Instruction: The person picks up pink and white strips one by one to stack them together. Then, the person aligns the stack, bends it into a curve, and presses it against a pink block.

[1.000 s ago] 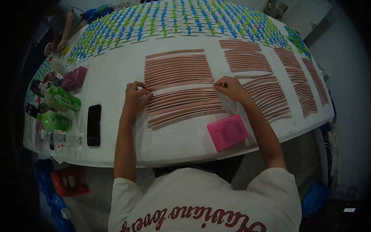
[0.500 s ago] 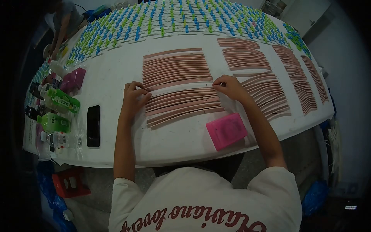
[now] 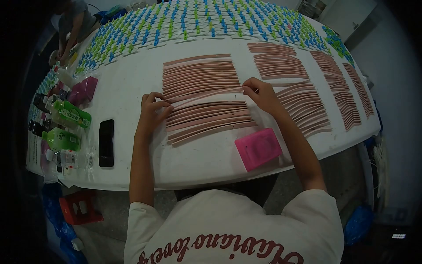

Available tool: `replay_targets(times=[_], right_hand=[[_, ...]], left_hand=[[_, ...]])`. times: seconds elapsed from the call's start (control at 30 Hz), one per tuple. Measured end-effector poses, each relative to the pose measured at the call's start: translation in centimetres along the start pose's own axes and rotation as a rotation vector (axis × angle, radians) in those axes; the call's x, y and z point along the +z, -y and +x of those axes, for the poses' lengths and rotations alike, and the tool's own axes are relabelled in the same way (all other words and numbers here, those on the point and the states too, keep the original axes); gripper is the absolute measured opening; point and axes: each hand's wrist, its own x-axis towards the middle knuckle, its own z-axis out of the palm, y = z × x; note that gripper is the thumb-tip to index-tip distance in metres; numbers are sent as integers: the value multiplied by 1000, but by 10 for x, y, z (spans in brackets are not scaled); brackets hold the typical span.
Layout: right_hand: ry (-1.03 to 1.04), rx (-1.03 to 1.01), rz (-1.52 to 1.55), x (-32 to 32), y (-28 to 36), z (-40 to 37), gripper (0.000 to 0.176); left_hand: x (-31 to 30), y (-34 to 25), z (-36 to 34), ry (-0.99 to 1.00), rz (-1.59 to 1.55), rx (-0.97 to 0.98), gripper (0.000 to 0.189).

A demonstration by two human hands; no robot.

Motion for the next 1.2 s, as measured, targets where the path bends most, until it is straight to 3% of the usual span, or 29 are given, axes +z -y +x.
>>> replay_targets(times=[0.37, 0.5, 0.63, 0.83, 1.1, 1.2], right_hand=[[-143, -10, 374, -5, 15, 5, 19], [-184, -92, 518, -9, 38, 3, 18], [-203, -116, 505, -15, 55, 1, 18], [-270, -179, 580, -26, 83, 3, 18], [-220, -431, 569, -33, 124, 11, 15], [-219, -408, 521, -34, 125, 10, 15]], left_hand=[[-2, -5, 0, -9, -17, 36, 14], [-2, -4, 4, -159, -6, 105, 12], [-7, -6, 6, -268, -5, 183, 10], [-8, -18, 7, -278, -53, 229, 10], [-11, -27, 5, -293, -75, 244, 11], [-11, -25, 6, -301, -99, 254, 11]])
